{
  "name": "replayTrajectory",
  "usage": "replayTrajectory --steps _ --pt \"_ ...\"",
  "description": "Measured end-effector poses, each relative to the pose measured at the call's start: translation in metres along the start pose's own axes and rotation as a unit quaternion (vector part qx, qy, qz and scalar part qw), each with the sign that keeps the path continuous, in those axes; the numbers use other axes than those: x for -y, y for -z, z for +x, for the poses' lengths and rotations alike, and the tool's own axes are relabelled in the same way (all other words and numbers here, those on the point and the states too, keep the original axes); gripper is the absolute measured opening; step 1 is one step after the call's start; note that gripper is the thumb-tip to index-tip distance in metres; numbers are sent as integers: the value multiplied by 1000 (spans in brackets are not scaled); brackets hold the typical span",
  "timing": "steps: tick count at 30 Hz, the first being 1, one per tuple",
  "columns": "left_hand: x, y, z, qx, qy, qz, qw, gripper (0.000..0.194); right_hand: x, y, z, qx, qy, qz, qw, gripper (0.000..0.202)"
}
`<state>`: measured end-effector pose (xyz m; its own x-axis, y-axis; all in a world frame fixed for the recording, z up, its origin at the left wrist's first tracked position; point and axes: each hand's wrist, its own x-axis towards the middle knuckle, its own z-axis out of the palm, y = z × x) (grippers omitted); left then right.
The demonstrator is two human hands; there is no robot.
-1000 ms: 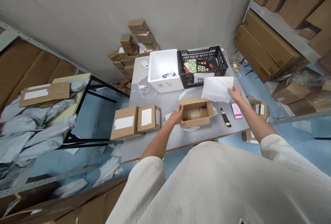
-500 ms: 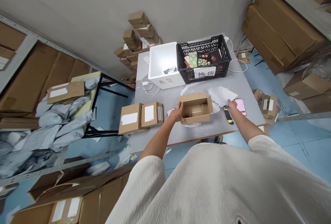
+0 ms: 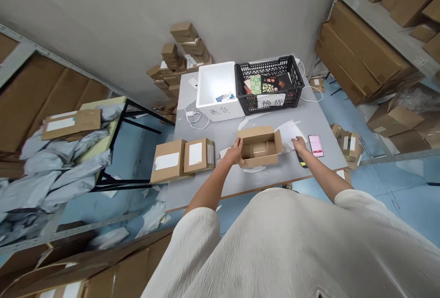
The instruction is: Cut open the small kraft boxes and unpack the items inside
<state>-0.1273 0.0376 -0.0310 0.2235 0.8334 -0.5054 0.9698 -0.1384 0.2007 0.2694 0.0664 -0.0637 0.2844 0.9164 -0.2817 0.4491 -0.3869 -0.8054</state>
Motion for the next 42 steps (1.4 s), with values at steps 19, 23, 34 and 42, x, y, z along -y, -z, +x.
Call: replayTrajectory --steps 19,23,34,42 --pt "-59 -25 -36 -84 -154 12 984 31 61 -34 -84 222 266 -466 814 21" --pt "-60 -28 -40 -113 -170 12 979 37 60 -30 -92 200 279 -461 818 25" --pt "-7 18 -38 -219 -133 -11 966 43 98 -65 -84 129 333 -340 870 27" --pt "37 23 -41 -221 -33 -12 975 47 125 -150 -65 166 321 -326 874 25"
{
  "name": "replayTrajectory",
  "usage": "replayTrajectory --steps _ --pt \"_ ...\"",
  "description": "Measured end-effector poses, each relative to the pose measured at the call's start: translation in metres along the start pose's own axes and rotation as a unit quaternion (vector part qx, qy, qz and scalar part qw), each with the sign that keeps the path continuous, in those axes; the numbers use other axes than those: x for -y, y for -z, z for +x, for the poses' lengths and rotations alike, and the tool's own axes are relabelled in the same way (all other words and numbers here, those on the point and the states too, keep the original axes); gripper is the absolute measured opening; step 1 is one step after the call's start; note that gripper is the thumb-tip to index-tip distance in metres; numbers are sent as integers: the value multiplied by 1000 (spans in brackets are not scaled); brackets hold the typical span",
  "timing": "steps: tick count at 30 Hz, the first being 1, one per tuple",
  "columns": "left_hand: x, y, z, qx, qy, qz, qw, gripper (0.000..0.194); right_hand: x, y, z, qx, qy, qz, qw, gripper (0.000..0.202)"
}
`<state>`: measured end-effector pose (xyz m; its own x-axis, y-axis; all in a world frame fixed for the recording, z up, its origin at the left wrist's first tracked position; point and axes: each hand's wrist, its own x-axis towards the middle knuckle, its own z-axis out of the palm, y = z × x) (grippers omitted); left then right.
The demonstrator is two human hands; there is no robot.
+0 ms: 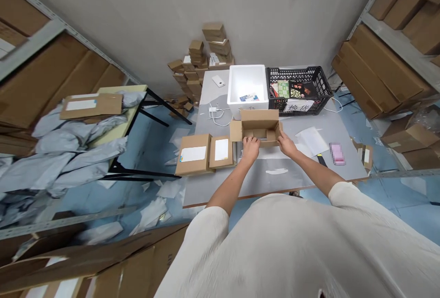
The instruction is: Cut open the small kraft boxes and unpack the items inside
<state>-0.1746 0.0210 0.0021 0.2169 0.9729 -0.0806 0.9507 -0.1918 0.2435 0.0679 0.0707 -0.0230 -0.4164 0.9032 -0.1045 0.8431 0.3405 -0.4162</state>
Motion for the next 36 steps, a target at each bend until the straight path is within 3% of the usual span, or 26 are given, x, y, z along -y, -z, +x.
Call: replayTrajectory --steps 5,11,16,20,25,28,32,36 --pt "2 -9 -9 16 11 -23 1000 51 6 -20 17 21 -9 12 1000 29" --pt "-13 -14 -7 8 -5 -42 999 47 -12 -7 4 -48 22 19 998 46" --pt "-46 -15 12 -14 -49 -62 997 48 -46 6 -19 -109 25 53 992 47" --pt "-85 -16 25 -44 -88 -71 993 46 -95 12 -35 -149 -29 113 982 47" --pt "-143 -24 34 -19 -129 -85 988 43 -168 18 -62 -70 -181 120 974 44" --pt "-174 -39 40 23 -121 -93 988 43 -204 20 -76 -9 -215 75 974 37" --pt "-207 -66 50 85 -65 -113 988 44 -232 17 -81 54 -225 31 972 34" --pt "-234 -91 60 136 -4 -136 981 47 -249 12 -72 88 -240 -1 967 43"
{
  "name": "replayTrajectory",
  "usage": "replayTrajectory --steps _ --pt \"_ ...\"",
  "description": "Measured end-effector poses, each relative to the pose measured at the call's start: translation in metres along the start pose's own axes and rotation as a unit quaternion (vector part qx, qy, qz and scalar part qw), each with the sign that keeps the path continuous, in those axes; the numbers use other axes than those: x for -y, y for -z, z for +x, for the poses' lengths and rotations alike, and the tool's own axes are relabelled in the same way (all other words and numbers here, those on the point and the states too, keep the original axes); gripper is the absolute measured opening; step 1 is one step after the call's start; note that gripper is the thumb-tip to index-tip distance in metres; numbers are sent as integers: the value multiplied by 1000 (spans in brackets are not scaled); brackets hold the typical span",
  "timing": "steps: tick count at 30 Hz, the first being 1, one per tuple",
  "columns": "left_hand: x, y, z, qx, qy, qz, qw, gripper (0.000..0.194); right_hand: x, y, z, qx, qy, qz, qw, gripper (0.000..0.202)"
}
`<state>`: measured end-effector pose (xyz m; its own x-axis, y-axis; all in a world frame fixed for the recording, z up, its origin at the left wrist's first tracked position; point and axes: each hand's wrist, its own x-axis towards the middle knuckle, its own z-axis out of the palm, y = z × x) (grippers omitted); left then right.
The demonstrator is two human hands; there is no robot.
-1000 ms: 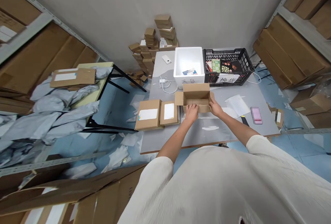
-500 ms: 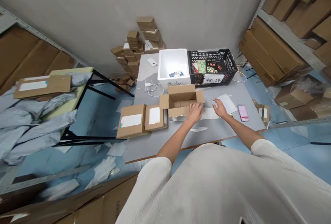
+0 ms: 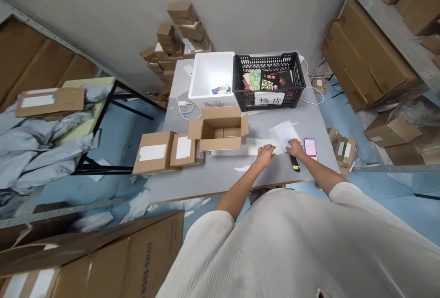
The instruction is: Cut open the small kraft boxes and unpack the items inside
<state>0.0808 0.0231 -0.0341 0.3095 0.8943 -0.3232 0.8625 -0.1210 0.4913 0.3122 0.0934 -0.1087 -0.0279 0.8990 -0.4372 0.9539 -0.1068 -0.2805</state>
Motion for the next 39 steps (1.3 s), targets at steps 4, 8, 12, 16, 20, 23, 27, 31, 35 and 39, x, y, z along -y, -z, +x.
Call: replayTrajectory --steps 4,8,12,16,20,23,27,31,35,39 --pt "-15 -26 14 31 45 -31 998 50 -8 -3 16 13 -13 -25 1000 50" --pt "-23 -48 21 53 67 -50 995 52 -7 -10 23 24 9 -37 999 49" --pt "-22 -60 22 67 74 -58 993 53 -5 -15 21 19 10 -36 999 38" --pt "-16 -64 29 73 97 -70 990 52 -13 -11 28 19 24 -33 999 23" --pt "-13 -68 44 68 116 -109 985 53 -21 -4 41 -1 -28 -34 999 41" --pt "-13 -75 54 60 115 -151 980 55 -23 -2 48 8 -67 -22 997 51" --pt "-12 -84 62 64 112 -177 976 58 -23 2 52 -4 -62 15 998 44" --pt "-5 -87 60 61 126 -172 975 58 -18 4 51 -17 -34 132 991 36" --pt "8 -82 51 46 141 -149 978 58 5 -4 42 -19 -6 221 975 34" --pt "24 -72 35 32 163 -129 978 57 36 -22 20 4 12 237 971 31"
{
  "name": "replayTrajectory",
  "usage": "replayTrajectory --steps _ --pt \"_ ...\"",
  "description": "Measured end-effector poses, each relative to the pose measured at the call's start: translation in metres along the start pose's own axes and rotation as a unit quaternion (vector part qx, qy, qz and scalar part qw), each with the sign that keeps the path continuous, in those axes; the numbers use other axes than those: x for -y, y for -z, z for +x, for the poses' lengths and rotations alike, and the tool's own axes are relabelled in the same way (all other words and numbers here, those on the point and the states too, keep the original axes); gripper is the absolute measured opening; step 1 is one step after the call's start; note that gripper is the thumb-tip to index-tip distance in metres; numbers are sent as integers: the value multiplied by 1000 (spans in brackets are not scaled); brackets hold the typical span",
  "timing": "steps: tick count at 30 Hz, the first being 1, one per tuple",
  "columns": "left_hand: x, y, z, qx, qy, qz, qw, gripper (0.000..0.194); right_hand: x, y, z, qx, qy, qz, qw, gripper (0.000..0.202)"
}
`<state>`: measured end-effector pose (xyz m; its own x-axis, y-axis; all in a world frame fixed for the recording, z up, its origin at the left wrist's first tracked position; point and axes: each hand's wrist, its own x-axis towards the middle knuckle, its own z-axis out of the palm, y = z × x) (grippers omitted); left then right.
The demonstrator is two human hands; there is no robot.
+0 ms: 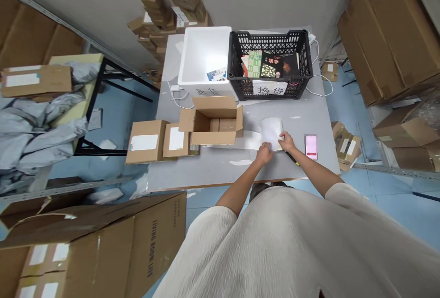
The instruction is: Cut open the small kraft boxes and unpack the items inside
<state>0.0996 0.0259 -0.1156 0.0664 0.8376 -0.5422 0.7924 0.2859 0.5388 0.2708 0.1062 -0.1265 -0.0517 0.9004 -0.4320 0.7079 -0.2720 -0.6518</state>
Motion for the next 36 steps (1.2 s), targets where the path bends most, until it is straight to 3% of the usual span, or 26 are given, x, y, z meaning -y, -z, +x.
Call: replayTrajectory --steps 6,9,12,17,20,23,29,33,36 --pt "32 14 -24 11 25 3 1000 53 10 -28 -34 -11 -33 -135 990 29" --pt "45 19 -33 13 28 2 1000 52 18 -35 -40 -12 -7 -199 980 25" --pt "54 25 -41 15 23 5 1000 52 36 -49 -40 29 24 -202 979 25" --pt "70 33 -52 16 1 -2 1000 52 64 -82 -32 58 -38 -199 977 46" --pt "79 35 -56 12 -4 -8 1000 52 65 -96 -28 47 -53 -224 972 51" --pt "86 35 -58 13 -4 -10 1000 52 61 -101 -26 45 -50 -241 968 39" --pt "90 36 -52 19 -28 -8 999 52 65 -87 -30 62 -8 -180 982 23" --pt "83 38 -42 17 -41 -9 999 52 65 -58 -37 12 65 -90 994 16" --pt "72 37 -33 17 -52 -8 998 52 55 -28 -44 -28 62 -55 996 17"
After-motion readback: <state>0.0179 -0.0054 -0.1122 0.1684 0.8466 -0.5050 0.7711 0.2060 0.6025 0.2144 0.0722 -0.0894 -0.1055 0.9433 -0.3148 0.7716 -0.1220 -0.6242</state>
